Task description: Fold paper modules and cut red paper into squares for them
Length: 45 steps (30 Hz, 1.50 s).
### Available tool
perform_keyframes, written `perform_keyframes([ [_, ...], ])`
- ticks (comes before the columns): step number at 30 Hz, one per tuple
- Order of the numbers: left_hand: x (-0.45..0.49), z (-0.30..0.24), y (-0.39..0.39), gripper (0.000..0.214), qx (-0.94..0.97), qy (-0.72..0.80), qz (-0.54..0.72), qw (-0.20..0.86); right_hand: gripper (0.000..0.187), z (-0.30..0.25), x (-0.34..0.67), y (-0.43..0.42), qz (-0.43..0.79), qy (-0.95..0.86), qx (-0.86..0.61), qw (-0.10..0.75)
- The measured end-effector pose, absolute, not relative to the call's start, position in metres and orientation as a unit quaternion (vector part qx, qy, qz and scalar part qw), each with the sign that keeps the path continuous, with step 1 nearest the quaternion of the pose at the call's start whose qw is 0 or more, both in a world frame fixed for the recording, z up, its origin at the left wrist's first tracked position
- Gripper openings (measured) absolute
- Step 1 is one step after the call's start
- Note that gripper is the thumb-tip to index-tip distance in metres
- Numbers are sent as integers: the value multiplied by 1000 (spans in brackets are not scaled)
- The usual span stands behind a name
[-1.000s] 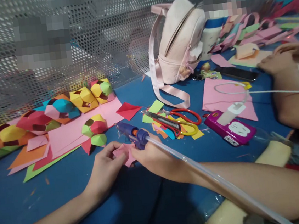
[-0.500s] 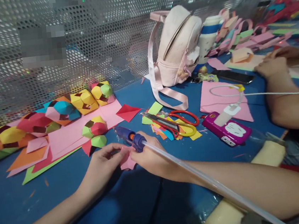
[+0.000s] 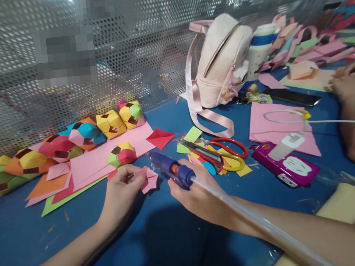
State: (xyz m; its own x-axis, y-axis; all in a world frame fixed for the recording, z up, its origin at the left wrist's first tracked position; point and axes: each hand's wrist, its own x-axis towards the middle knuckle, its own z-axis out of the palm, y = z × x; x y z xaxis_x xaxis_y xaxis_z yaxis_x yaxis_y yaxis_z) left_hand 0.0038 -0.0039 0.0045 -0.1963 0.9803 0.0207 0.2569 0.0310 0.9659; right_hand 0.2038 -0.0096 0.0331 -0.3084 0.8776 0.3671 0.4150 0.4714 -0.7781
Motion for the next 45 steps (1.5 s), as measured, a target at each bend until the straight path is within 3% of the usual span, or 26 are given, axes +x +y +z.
perform_keyframes([
  [5, 3, -4, -1, 11, 492, 614, 474, 395, 10, 26, 207, -16, 227, -799, -361, 424],
  [11, 2, -8, 0, 16, 489, 615, 470, 402, 12, 23, 211, -16, 216, -827, -365, 369],
  [27, 9, -1, -5, 18, 570, 617, 422, 342, 10, 3, 213, -14, 160, -844, -368, 355],
  [45, 8, -3, -4, 17, 573, 614, 413, 351, 16, 1, 214, -15, 111, -856, -363, 351],
])
